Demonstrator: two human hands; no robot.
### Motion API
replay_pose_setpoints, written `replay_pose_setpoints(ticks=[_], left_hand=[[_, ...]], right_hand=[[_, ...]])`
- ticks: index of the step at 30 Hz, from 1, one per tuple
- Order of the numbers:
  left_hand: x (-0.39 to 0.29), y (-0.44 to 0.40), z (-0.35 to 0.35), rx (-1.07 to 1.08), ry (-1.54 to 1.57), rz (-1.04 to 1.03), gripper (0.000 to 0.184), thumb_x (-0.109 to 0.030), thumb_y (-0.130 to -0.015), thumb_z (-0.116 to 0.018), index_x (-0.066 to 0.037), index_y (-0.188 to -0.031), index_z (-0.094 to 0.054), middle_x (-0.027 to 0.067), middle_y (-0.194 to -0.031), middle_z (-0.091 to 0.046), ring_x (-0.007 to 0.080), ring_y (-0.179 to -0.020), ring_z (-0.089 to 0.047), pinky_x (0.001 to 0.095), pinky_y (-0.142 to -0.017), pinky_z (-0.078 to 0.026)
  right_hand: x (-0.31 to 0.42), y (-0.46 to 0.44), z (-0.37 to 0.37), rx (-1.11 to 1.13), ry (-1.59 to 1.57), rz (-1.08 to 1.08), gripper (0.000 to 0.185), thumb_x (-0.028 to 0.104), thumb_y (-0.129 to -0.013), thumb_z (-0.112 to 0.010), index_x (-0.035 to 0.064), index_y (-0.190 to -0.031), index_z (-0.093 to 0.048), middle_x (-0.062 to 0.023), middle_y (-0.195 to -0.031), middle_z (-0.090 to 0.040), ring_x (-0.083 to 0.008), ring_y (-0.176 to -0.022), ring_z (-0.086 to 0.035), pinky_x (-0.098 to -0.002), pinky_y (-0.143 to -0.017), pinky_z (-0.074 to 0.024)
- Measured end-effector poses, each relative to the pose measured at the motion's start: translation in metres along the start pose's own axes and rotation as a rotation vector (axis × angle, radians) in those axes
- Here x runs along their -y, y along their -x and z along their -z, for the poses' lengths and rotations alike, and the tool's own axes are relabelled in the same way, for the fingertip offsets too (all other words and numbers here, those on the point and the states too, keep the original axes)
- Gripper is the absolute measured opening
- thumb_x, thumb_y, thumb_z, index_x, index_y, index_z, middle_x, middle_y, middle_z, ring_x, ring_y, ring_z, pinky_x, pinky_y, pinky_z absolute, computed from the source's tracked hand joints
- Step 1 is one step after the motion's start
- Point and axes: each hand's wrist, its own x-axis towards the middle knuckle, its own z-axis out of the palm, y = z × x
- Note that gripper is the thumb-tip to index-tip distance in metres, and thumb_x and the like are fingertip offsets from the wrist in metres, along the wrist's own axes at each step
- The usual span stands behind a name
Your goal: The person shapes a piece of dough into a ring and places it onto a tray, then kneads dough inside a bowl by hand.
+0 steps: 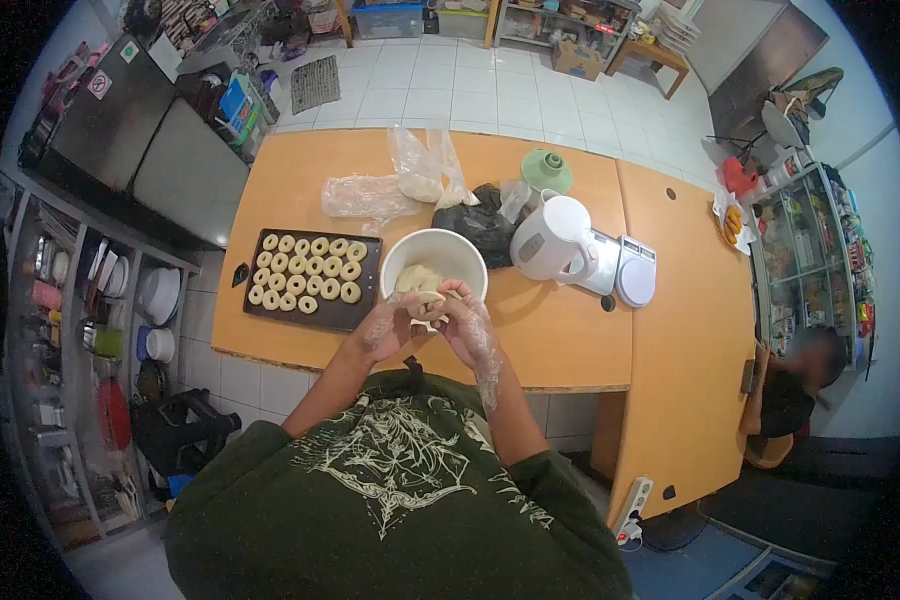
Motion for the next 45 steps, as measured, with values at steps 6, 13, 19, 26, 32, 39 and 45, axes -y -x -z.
replay_pose_setpoints(ticks=[6,13,19,26,32,39,45], left_hand=[[-0.006,-0.002,-0.001,0.013,0.029,0.014,0.029,-0.035,-0.095,-0.056,-0.016,-0.117,-0.056,-0.0022,-0.111,-0.060,0.0105,-0.099,-0.055,0.0309,-0.078,-0.046],[0.000,-0.005,0.010,0.091,0.085,-0.039,0.032,-0.029,-0.095,-0.056,-0.012,-0.122,-0.054,0.0034,-0.117,-0.059,0.0167,-0.108,-0.055,0.0363,-0.087,-0.046],[0.000,-0.005,0.004,0.093,0.162,-0.055,0.028,-0.023,-0.093,-0.059,-0.011,-0.119,-0.058,0.0018,-0.113,-0.061,0.0155,-0.105,-0.055,0.0347,-0.087,-0.046],[0.008,-0.006,0.014,0.159,0.188,-0.077,0.028,-0.025,-0.094,-0.057,-0.011,-0.118,-0.059,0.0006,-0.112,-0.062,0.0161,-0.101,-0.056,0.0355,-0.086,-0.044],[0.004,-0.004,0.011,0.082,0.224,-0.019,0.020,-0.023,-0.094,-0.057,-0.011,-0.109,-0.063,0.0009,-0.108,-0.064,0.0159,-0.104,-0.057,0.0358,-0.085,-0.044],[0.001,-0.001,0.013,0.147,0.114,-0.056,0.020,-0.025,-0.094,-0.057,-0.011,-0.108,-0.063,0.0011,-0.109,-0.064,0.0151,-0.106,-0.056,0.0372,-0.086,-0.045],[0.006,-0.005,0.011,0.061,0.106,-0.040,0.018,-0.022,-0.094,-0.059,-0.012,-0.108,-0.063,0.0005,-0.110,-0.062,0.0146,-0.108,-0.055,0.0400,-0.093,-0.044]], right_hand=[[0.003,0.006,-0.017,-0.100,0.080,0.007,0.025,0.005,-0.090,-0.058,0.0126,-0.112,-0.048,-0.0056,-0.106,-0.061,-0.0141,-0.093,-0.060,-0.0265,-0.073,-0.0460],[0.003,0.004,-0.021,0.000,0.006,0.045,0.030,0.008,-0.092,-0.057,0.0089,-0.120,-0.047,-0.0052,-0.108,-0.061,-0.0145,-0.091,-0.060,-0.0274,-0.073,-0.0484],[-0.009,-0.004,-0.010,-0.157,0.313,-0.073,0.027,0.017,-0.093,-0.060,0.0059,-0.118,-0.058,-0.0052,-0.102,-0.065,-0.0106,-0.077,-0.060,-0.0264,-0.069,-0.0489],[-0.014,-0.003,-0.013,-0.139,0.147,0.023,0.026,0.022,-0.094,-0.059,0.0060,-0.114,-0.060,-0.0018,-0.098,-0.065,-0.0094,-0.077,-0.059,-0.0255,-0.069,-0.0468],[-0.014,-0.002,-0.007,0.023,0.056,-0.030,0.025,0.020,-0.094,-0.059,0.0065,-0.116,-0.059,-0.0013,-0.106,-0.063,-0.0098,-0.089,-0.057,-0.0271,-0.073,-0.0464],[-0.008,-0.004,-0.010,0.039,0.080,-0.011,0.024,0.017,-0.093,-0.058,0.0065,-0.115,-0.059,-0.0030,-0.104,-0.064,-0.0118,-0.090,-0.059,-0.0305,-0.077,-0.0489],[-0.004,-0.005,-0.008,-0.100,0.151,0.029,0.013,0.013,-0.092,-0.057,0.0054,-0.103,-0.059,-0.0029,-0.097,-0.063,-0.0120,-0.089,-0.059,-0.0312,-0.076,-0.0487]])
